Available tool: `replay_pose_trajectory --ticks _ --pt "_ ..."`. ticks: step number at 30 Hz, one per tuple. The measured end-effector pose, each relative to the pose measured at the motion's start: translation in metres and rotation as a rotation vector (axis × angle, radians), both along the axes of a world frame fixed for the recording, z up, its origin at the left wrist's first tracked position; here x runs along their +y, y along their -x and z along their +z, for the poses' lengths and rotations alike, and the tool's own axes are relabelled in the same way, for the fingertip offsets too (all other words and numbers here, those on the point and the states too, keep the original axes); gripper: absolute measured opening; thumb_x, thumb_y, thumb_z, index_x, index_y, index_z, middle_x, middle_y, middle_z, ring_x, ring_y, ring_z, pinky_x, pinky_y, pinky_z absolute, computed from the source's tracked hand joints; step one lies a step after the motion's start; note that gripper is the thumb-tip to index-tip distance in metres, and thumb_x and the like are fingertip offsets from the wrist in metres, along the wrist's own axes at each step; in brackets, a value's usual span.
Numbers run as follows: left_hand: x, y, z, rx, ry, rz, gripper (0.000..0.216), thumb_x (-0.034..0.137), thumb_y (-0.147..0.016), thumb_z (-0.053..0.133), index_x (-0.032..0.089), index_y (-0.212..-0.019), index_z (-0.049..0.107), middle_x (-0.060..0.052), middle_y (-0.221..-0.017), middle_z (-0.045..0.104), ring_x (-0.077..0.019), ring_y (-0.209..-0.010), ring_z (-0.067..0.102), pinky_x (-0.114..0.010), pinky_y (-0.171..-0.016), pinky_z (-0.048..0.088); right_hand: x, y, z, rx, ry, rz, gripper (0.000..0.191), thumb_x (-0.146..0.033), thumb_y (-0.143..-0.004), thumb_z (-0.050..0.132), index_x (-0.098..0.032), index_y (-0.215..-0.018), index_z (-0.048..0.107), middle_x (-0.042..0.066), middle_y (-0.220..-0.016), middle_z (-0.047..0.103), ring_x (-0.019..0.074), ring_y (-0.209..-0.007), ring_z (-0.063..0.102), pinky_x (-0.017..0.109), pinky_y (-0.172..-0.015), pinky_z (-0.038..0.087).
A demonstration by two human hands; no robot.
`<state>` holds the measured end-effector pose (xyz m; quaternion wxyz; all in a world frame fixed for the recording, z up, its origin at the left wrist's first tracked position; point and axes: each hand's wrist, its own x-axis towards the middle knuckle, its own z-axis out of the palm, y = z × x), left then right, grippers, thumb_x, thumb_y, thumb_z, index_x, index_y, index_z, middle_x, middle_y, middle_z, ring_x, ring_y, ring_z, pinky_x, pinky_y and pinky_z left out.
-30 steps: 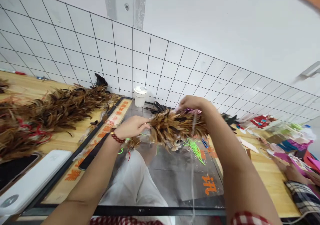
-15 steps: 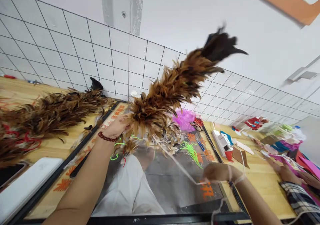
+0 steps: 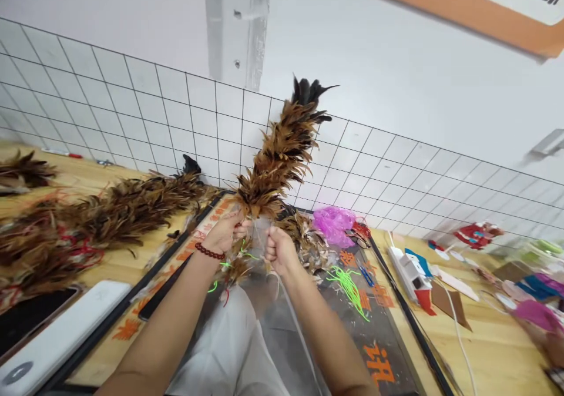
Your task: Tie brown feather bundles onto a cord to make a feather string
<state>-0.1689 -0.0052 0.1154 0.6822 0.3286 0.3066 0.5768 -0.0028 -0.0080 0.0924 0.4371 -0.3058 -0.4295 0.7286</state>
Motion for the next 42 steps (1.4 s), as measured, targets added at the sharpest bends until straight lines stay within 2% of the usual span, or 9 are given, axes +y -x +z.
replay_pose_trajectory --ticks 6,10,13,16,19,27,34,38,42 --pt "0.005 0.047 0.001 -0.240 0.092 0.109 0.019 0.027 -0.085 0.055 0.014 -0.075 0.047 0.008 -0.051 0.032 -0.0006 -0.035 0.022 -0.010 -0.031 0.017 0.014 -0.040 -0.011 -0.065 -0.039 -0.348 0.028 -0.042 -0.066 0.066 -0.021 -0.075 0.050 -0.012 -0.046 0.027 0.0050 -0.037 0.018 0.017 -0.035 0.016" --pt "0.004 0.059 0.003 -0.253 0.092 0.109 0.018 0.027 -0.089 0.048 0.013 -0.077 0.050 0.007 -0.050 0.034 -0.0009 -0.034 0.020 -0.011 -0.029 0.016 0.015 -0.004 -0.005 -0.282 -0.215 -0.269 0.034 -0.047 -0.067 0.068 -0.018 -0.085 0.063 0.000 -0.076 0.061 0.0098 -0.066 0.053 0.019 -0.054 0.041" --pt "0.002 0.045 0.006 -0.194 0.072 0.086 0.019 0.028 -0.088 0.050 0.012 -0.079 0.052 0.007 -0.050 0.034 -0.0009 -0.034 0.022 -0.011 -0.030 0.017 0.013 0.046 0.008 -0.291 -0.261 -0.103 0.033 -0.043 -0.064 0.072 -0.020 -0.087 0.063 0.001 -0.084 0.064 0.0100 -0.073 0.056 0.019 -0.059 0.043" --pt "-0.001 0.032 0.009 -0.144 0.057 0.078 0.020 0.030 -0.086 0.054 0.012 -0.077 0.051 0.007 -0.051 0.034 -0.0007 -0.034 0.023 -0.010 -0.030 0.017 0.012 0.071 0.018 -0.218 -0.073 0.071 0.031 -0.043 -0.066 0.070 -0.020 -0.081 0.057 -0.007 -0.055 0.050 0.0040 -0.041 0.038 0.015 -0.039 0.028" --pt "-0.004 0.027 0.012 -0.150 0.044 0.006 0.021 0.030 -0.086 0.053 0.012 -0.076 0.051 0.007 -0.052 0.033 -0.0007 -0.034 0.021 -0.010 -0.030 0.017 0.012 0.061 0.018 -0.060 0.000 -0.038 0.029 -0.044 -0.070 0.066 -0.019 -0.076 0.053 -0.014 -0.041 0.025 0.0017 -0.033 0.012 0.015 -0.033 0.009" --pt "-0.006 0.006 0.012 -0.110 0.071 -0.104 0.023 0.027 -0.082 0.059 0.013 -0.068 0.047 0.004 -0.055 0.041 0.0008 -0.035 0.024 -0.009 -0.031 0.017 0.016 0.006 0.000 -0.178 -0.095 -0.232 0.032 -0.048 -0.070 0.063 -0.019 -0.072 0.051 -0.013 -0.042 0.021 0.0035 -0.035 0.012 0.018 -0.035 0.010" --pt "-0.003 -0.005 0.006 0.048 0.094 0.001 0.025 0.030 -0.076 0.066 0.010 -0.069 0.053 0.002 -0.056 0.047 0.0016 -0.035 0.027 -0.010 -0.031 0.017 -0.022 -0.019 -0.019 -1.120 -1.129 -0.478 0.018 -0.030 -0.086 0.051 -0.020 -0.093 0.065 0.009 -0.093 0.061 0.0207 -0.088 0.051 0.034 -0.076 0.038" --pt "0.000 -0.006 0.004 0.061 0.091 0.031 0.026 0.031 -0.077 0.065 0.009 -0.069 0.055 0.002 -0.054 0.046 0.0019 -0.035 0.027 -0.009 -0.032 0.015 -0.046 -0.003 -0.044 -1.166 -1.663 0.025 0.023 -0.020 -0.091 0.045 -0.026 -0.105 0.063 0.005 -0.108 0.061 0.0192 -0.103 0.048 0.035 -0.085 0.036" --pt "0.002 -0.007 0.001 0.064 0.064 0.047 0.026 0.032 -0.077 0.065 0.009 -0.069 0.054 0.002 -0.055 0.047 0.0021 -0.036 0.027 -0.010 -0.033 0.015 -0.048 0.022 -0.060 -1.179 -1.763 0.303 0.017 -0.023 -0.091 0.048 -0.021 -0.096 0.064 0.008 -0.120 0.057 0.0223 -0.118 0.040 0.039 -0.092 0.035"
